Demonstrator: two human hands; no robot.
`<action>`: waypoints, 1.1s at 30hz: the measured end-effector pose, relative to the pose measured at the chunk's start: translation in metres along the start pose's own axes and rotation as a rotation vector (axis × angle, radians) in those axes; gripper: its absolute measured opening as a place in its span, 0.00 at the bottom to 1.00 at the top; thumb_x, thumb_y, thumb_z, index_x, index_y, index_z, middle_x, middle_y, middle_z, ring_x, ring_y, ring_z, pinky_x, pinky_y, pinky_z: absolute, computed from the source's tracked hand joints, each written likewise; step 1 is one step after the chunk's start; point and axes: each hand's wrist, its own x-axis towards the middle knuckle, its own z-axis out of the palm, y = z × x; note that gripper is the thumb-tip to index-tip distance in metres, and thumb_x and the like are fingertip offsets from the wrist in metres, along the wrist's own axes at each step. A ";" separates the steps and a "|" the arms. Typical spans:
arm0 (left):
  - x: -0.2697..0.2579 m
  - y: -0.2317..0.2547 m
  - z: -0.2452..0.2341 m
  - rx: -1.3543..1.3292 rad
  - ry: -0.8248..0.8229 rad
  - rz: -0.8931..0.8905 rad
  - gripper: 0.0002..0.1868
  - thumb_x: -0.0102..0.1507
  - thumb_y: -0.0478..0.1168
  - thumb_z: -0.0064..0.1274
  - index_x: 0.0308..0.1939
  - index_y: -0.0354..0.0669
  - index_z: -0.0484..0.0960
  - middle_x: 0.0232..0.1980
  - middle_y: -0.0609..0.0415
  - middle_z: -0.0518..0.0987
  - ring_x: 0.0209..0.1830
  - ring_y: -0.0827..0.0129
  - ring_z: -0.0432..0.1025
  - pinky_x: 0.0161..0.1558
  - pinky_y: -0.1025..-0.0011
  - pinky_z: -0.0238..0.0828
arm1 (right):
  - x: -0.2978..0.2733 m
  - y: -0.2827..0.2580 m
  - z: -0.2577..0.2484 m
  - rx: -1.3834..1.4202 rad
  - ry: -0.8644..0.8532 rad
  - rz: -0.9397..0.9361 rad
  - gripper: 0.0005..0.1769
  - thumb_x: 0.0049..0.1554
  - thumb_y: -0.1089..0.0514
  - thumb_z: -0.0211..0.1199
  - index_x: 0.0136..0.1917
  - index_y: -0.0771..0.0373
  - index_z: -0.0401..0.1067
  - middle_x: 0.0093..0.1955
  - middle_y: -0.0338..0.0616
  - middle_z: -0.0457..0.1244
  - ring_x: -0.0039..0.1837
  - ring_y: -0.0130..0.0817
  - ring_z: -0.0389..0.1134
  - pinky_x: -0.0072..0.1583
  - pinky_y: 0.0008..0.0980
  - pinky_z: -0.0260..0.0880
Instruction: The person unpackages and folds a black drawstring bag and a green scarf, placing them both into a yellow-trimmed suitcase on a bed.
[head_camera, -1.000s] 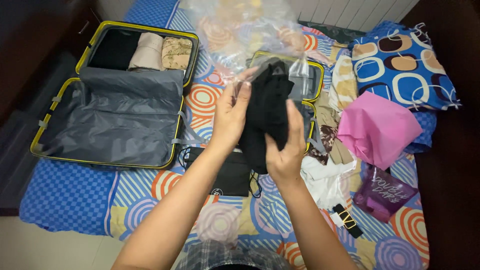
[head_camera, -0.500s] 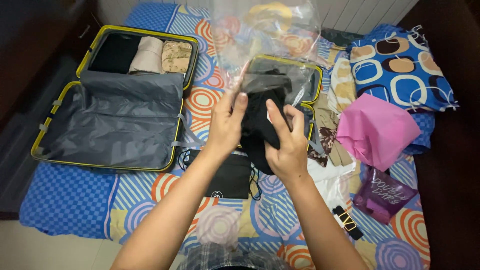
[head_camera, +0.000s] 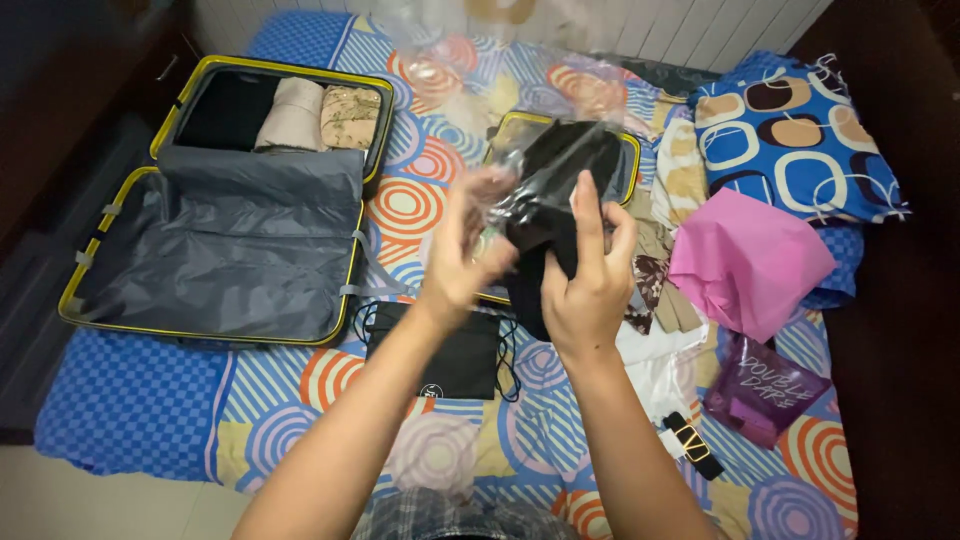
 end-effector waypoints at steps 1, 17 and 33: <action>0.002 -0.017 -0.006 -0.219 0.081 -0.166 0.40 0.66 0.47 0.57 0.78 0.36 0.59 0.71 0.41 0.69 0.74 0.56 0.64 0.76 0.62 0.58 | 0.000 0.000 -0.001 -0.030 -0.006 -0.023 0.48 0.49 0.70 0.67 0.80 0.49 0.60 0.67 0.57 0.58 0.65 0.55 0.67 0.63 0.45 0.70; -0.022 -0.078 0.005 -0.710 0.274 -0.573 0.32 0.67 0.55 0.57 0.67 0.39 0.70 0.57 0.50 0.77 0.57 0.65 0.73 0.59 0.64 0.69 | 0.018 -0.024 0.009 -0.274 -0.298 -0.042 0.43 0.51 0.55 0.70 0.78 0.47 0.60 0.65 0.55 0.60 0.57 0.57 0.67 0.56 0.50 0.68; -0.102 -0.078 0.010 -0.990 0.617 -0.928 0.20 0.58 0.45 0.59 0.52 0.43 0.82 0.45 0.51 0.84 0.44 0.61 0.80 0.49 0.62 0.79 | -0.044 0.024 0.027 0.073 -0.532 -0.014 0.35 0.57 0.48 0.70 0.75 0.52 0.66 0.70 0.54 0.59 0.70 0.53 0.61 0.70 0.44 0.63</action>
